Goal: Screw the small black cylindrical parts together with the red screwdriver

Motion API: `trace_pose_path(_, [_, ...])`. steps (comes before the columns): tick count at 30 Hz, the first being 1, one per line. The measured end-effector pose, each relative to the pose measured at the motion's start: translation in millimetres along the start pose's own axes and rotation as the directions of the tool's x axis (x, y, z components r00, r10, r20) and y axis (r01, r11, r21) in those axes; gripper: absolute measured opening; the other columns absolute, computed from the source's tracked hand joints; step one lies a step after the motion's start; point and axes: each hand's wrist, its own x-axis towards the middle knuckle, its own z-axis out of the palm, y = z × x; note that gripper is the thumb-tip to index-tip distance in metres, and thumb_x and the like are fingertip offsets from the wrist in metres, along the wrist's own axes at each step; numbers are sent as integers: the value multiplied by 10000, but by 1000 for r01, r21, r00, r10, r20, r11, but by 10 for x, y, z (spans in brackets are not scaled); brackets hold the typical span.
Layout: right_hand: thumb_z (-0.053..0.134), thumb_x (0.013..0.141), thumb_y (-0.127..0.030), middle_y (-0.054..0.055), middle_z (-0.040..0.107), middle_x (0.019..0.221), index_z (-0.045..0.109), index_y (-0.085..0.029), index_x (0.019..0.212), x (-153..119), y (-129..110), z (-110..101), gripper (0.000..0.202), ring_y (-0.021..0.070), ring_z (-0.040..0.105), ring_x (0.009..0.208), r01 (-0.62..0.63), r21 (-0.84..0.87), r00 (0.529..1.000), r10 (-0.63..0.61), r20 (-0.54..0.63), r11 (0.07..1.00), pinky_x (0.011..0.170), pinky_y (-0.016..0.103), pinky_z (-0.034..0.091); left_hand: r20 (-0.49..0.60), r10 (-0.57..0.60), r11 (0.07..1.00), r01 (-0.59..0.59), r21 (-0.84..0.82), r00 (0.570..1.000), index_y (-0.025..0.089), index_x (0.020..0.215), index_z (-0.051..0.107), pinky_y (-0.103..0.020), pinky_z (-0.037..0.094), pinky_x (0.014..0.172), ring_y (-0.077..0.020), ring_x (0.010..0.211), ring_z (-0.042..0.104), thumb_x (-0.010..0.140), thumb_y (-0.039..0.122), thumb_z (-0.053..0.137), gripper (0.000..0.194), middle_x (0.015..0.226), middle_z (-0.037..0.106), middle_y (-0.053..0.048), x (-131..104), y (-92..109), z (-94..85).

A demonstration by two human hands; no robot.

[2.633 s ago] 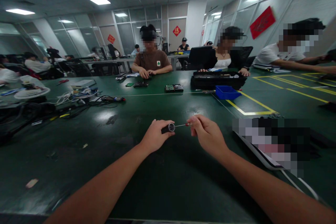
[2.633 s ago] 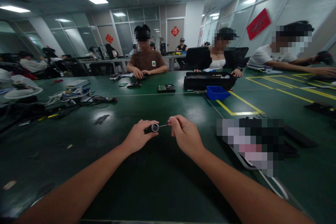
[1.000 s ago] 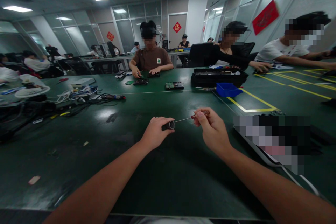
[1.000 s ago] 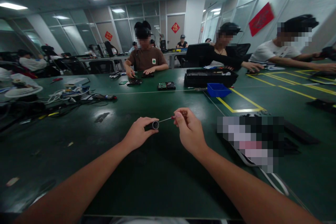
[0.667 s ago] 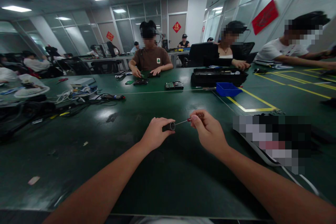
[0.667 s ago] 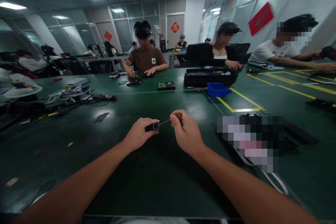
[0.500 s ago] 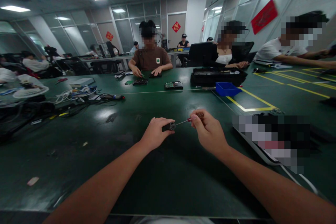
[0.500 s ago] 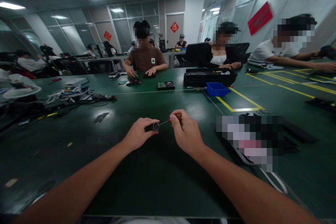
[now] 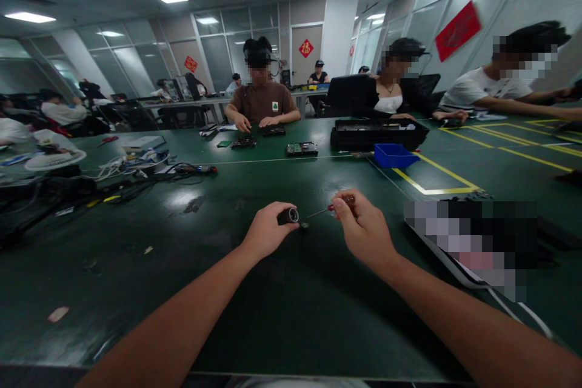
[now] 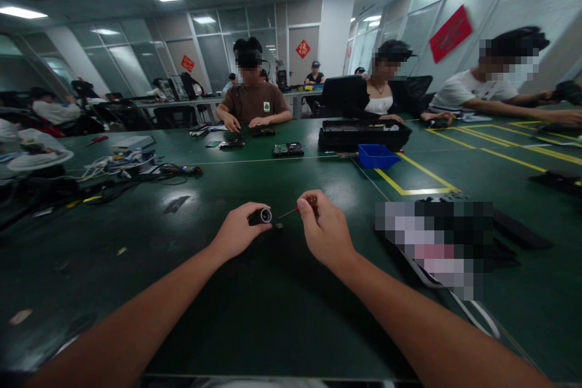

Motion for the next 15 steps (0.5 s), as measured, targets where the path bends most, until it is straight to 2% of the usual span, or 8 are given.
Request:
trace_pose_path(5, [469,1008,-405,3,627,713,612,-212,952,1,-3,1,246,170,609,639,15,13,1000,-15,-20,1000,590,294,436,-41,-36,996,33,-81,998,235,1167,646,-338,481,960,-198,1043,636,819,192,724,359,1125,692,-18,6,-31,21])
trace_pose_path(10, [476,1008,-405,13,645,747,613,-212,980,-6,-3,-6,238,172,628,671,30,43,998,-28,-47,999,617,299,461,3,-6,999,6,-46,1000,214,1285,540,-368,435,1032,-209,1166,571,923,210,567,363,1269,615,-63,-13,25,26])
trace_pose_path(15, [481,1007,-399,15,659,770,617,-213,986,-12,-8,-2,231,172,639,692,35,69,998,-31,-53,997,638,303,478,84,-50,997,45,60,995,200,1096,591,-352,486,798,-224,930,610,877,407,666,310,1046,650,-57,-32,112,50])
